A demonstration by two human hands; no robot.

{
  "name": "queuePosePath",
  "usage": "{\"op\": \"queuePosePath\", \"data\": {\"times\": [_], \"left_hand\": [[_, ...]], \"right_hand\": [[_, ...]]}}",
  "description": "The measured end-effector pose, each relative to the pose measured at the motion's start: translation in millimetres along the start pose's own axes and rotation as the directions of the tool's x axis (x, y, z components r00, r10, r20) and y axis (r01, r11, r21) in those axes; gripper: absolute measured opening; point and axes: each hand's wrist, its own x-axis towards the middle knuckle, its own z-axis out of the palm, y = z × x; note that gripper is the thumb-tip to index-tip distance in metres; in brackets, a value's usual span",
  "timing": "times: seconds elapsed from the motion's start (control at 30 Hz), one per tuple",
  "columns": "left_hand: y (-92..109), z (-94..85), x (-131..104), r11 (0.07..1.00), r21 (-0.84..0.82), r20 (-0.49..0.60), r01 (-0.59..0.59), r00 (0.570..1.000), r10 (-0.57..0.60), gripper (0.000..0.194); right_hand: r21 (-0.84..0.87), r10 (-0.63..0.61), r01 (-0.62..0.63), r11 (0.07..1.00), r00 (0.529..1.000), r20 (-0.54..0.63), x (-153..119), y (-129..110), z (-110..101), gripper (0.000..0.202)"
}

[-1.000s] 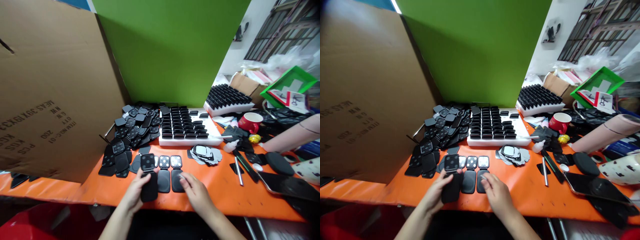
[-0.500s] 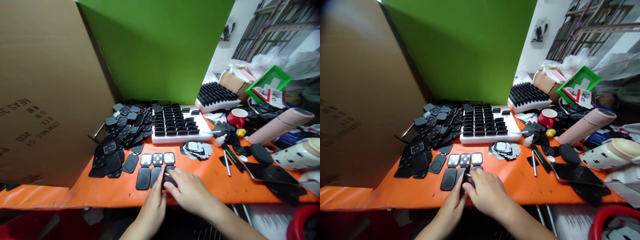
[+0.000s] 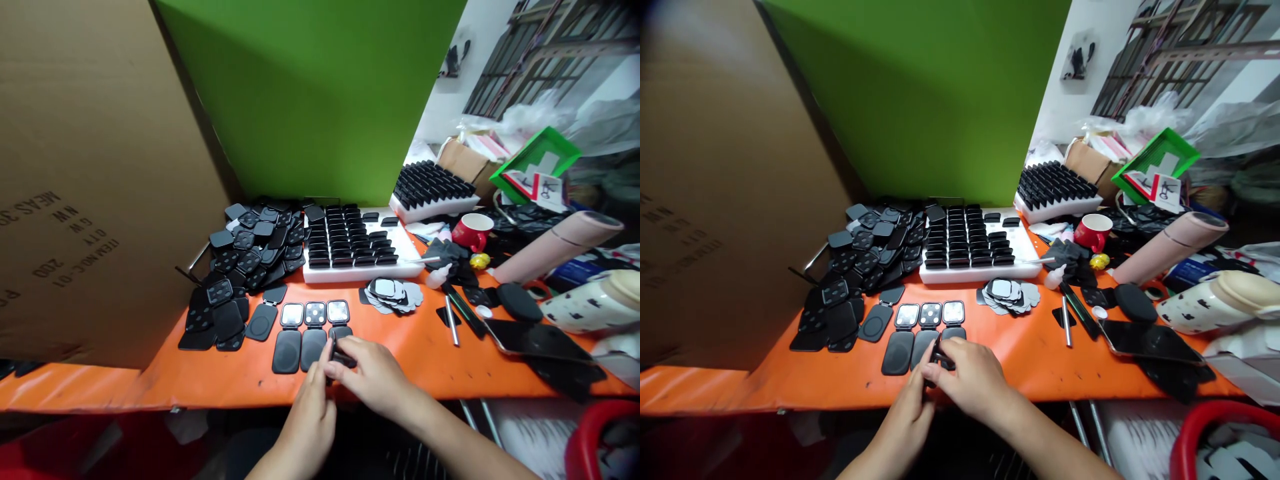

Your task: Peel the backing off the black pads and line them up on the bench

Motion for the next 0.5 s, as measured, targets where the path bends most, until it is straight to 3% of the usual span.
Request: {"op": "queuePosePath", "data": {"times": [0.17,0.33,0.5], "left_hand": [[2,3.6,3,0.98,-0.19,0.004,0.059,0.998,-0.06,0.059],[4,0.3,7,0.9,-0.408,0.044,0.15,0.988,-0.145,0.07],[3,0.2,5,0.987,-0.146,0.001,0.063,0.998,-0.064,0.067]], "right_hand": [[0.103,0.004,0.0,0.995,0.999,-0.039,-6,-5,5,0.024],[0.15,-0.022,0.021,0.989,1.0,0.006,-11,-8,-2,0.023],[-0.089,-0.036,0.037,0.995,0.999,0.008,-16,-10,-1,0.021]]}}
